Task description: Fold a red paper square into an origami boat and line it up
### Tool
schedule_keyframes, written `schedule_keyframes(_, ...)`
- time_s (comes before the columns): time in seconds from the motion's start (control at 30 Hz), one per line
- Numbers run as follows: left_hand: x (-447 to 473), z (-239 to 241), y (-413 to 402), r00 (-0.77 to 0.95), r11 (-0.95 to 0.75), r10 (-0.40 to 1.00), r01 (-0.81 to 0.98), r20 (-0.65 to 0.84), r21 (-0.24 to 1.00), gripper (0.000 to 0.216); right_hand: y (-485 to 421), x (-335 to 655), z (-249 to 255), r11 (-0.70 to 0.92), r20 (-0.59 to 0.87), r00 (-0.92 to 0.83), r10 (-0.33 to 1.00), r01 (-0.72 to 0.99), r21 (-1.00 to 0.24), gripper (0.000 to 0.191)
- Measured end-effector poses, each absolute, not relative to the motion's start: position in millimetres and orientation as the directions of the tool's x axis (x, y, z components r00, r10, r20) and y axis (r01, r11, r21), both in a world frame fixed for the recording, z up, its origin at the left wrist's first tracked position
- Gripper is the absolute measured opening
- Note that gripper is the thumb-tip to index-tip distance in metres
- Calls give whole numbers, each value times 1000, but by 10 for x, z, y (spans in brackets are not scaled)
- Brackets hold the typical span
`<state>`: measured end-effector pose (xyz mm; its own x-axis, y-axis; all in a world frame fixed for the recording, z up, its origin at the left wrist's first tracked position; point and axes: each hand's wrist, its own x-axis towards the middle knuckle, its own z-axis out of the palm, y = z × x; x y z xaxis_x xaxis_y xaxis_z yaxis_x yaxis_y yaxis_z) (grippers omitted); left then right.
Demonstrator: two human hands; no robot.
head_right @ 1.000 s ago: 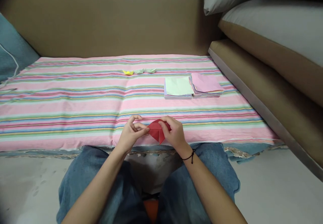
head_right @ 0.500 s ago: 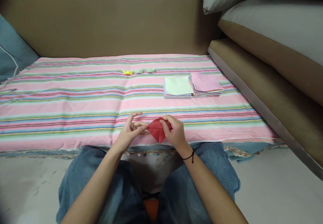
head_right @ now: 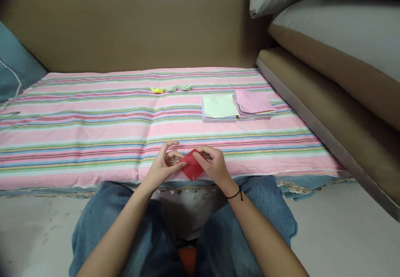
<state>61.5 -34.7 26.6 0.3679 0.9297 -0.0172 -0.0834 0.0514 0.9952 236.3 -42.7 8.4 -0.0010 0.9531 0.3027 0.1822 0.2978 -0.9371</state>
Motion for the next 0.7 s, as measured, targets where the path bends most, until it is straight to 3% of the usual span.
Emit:
schedule_keyframes(0.37,669,193,-371,379,102,922,-60,-72,993,56,-438,2311,57,268,260,-72,963,170,-948,17)
schedule_keyframes(0.53,677,193,-353,257,83,965,-111,-52,990,52,-422,2314,84,195,189,-71,979,91,-977,19)
schedule_keyframes(0.7,667,181,-327,184,77,982,-146,-50,986,54,-423,2330,43,191,161,-166,973,185,-964,20)
